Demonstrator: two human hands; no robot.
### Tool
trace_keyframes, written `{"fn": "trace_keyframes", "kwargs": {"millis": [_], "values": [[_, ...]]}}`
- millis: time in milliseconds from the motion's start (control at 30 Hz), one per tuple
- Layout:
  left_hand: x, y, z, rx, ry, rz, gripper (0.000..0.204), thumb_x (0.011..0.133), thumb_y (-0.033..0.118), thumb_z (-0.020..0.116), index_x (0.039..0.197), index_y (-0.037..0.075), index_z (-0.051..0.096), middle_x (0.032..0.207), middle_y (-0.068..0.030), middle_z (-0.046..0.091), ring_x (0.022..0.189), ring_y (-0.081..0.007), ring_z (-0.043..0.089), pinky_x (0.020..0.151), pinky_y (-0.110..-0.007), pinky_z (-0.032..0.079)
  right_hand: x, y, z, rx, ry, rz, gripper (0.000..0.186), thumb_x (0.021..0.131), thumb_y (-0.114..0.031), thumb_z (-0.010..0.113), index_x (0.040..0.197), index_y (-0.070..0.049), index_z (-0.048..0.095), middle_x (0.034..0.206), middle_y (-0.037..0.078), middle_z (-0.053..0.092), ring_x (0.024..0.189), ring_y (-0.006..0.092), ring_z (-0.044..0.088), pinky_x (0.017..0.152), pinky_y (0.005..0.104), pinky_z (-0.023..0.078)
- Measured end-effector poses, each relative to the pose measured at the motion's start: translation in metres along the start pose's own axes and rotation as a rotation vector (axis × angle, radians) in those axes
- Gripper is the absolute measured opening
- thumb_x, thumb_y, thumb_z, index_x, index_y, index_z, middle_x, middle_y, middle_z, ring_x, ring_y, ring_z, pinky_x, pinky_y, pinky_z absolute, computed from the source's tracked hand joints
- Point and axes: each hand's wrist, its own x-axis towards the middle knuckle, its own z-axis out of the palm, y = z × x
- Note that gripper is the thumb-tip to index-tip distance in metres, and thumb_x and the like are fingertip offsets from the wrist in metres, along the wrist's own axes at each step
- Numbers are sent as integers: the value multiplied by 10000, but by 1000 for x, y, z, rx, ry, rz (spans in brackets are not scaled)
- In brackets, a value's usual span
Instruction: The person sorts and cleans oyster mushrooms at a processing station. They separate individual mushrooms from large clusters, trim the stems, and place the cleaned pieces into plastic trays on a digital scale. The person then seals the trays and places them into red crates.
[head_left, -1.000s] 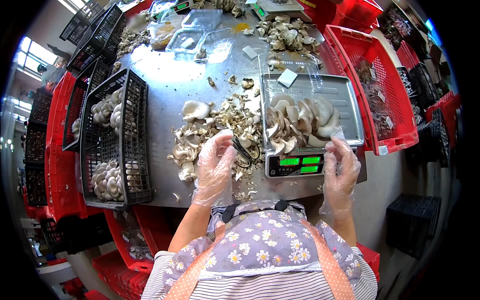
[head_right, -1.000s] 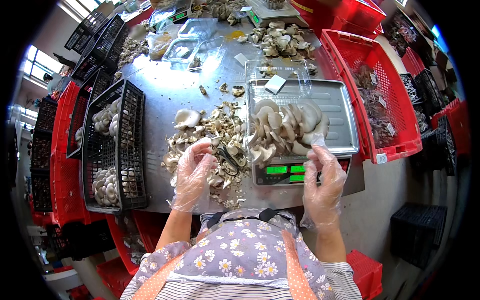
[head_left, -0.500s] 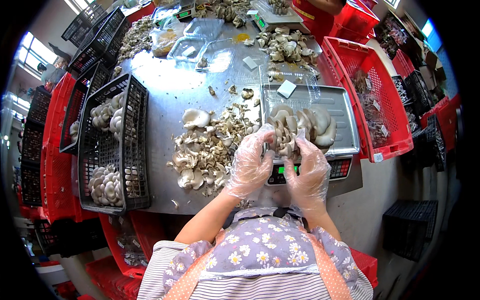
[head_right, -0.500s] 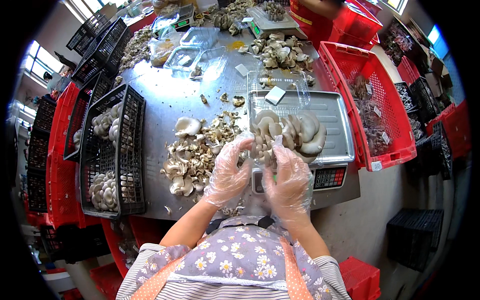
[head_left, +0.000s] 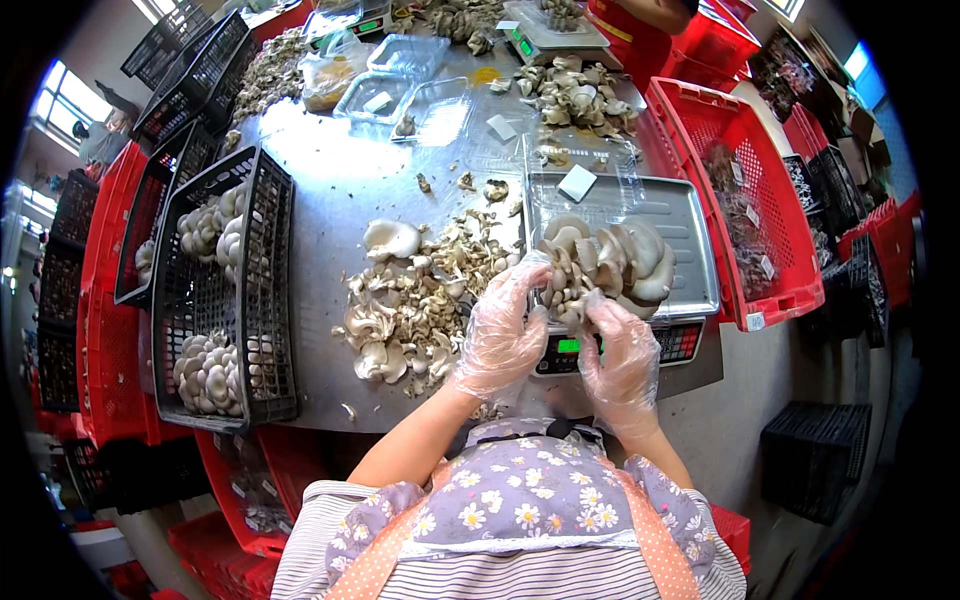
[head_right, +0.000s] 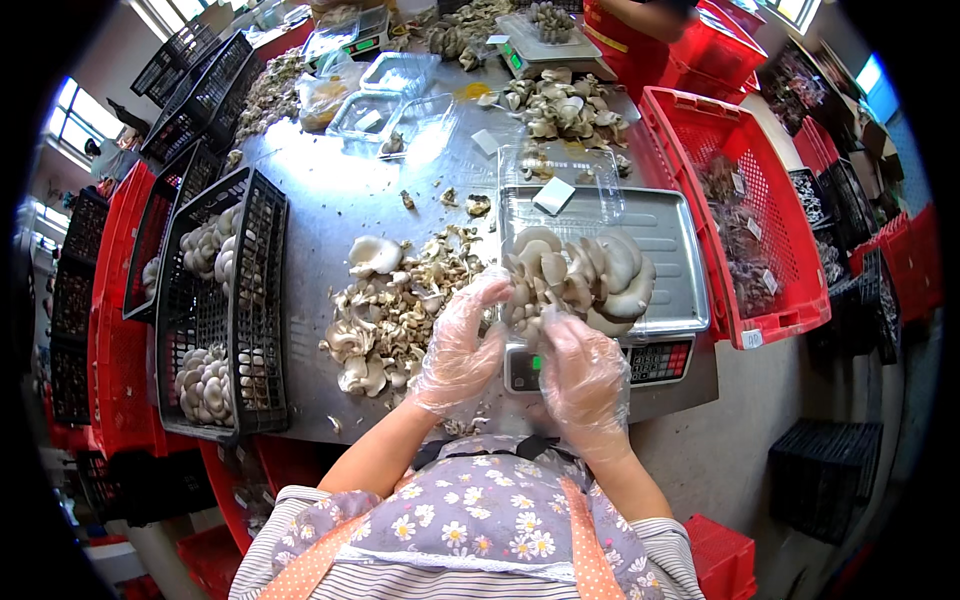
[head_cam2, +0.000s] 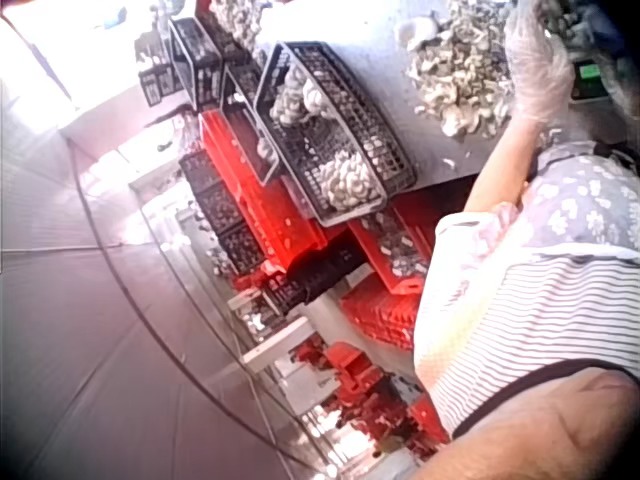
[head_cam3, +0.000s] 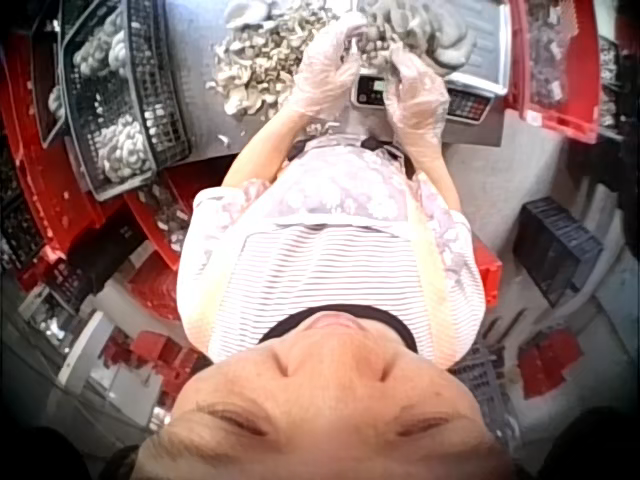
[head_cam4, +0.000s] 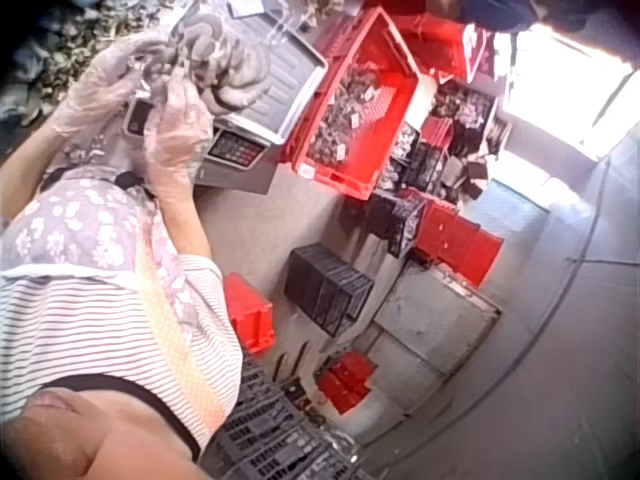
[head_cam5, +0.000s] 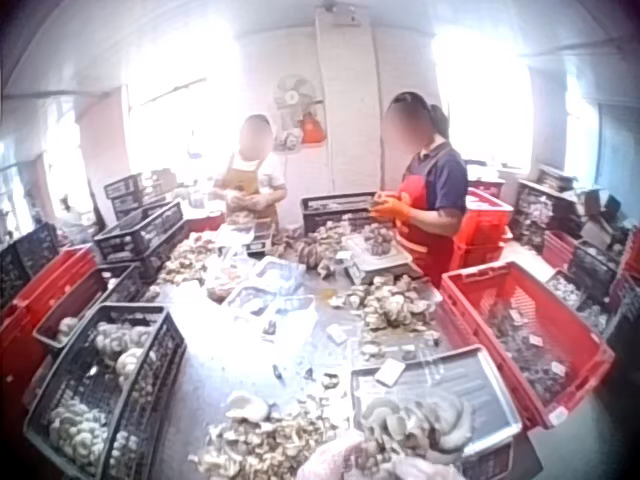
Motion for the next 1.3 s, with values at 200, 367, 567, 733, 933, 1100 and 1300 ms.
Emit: {"fn": "trace_keyframes", "kwargs": {"millis": [200,367,567,733,933,1100,1300], "values": [[5,10,2,-30,-18,-12,437,792,-101,539,1210,24,563,1094,-130,631,956,-252,634,901,-376,497,-6,2,-3,71,-31,113,553,760,-85,761,1264,-31,540,1172,189,619,1038,377,619,905,458,484],[11,0,7,-103,48,-116,388,778,-98,526,1143,22,581,902,-147,623,834,-305,633,773,-407,513,-2,-13,0,-16,-24,139,560,784,-186,796,1250,-29,526,1189,196,609,1066,384,603,916,458,468],[52,-9,-10,38,-265,-27,534,810,-117,471,1274,114,599,1038,-163,708,950,-255,713,825,-355,554,6,-16,7,-86,-38,97,444,792,-126,760,1190,-56,576,1171,151,624,1035,349,603,882,459,471],[65,-16,-22,29,-398,28,667,765,-141,434,1357,138,563,1083,-161,704,1010,-293,701,885,-375,544,5,-18,14,-92,-50,63,448,796,-137,750,1204,-60,581,1169,152,613,1002,344,597,879,458,457],[61,-19,-12,143,-342,218,620,768,-121,482,1332,118,578,1124,-160,691,1002,-363,675,857,-387,544,20,-3,24,-174,-49,152,426,820,-143,707,1231,-57,635,1051,131,644,877,311,624,769,439,487],[57,-14,-7,113,-210,184,574,768,-148,475,1271,95,606,1115,-144,685,929,-291,688,797,-348,558,14,4,31,-187,-20,134,400,819,-142,702,1211,-74,657,1003,111,636,829,299,614,733,433,492],[84,-68,13,-24,169,-150,370,915,29,560,1284,7,533,1047,-118,596,871,-170,607,750,-279,537,6,2,19,-46,0,159,576,803,-171,762,1319,-51,536,1138,175,604,1024,353,598,839,454,487]]}}
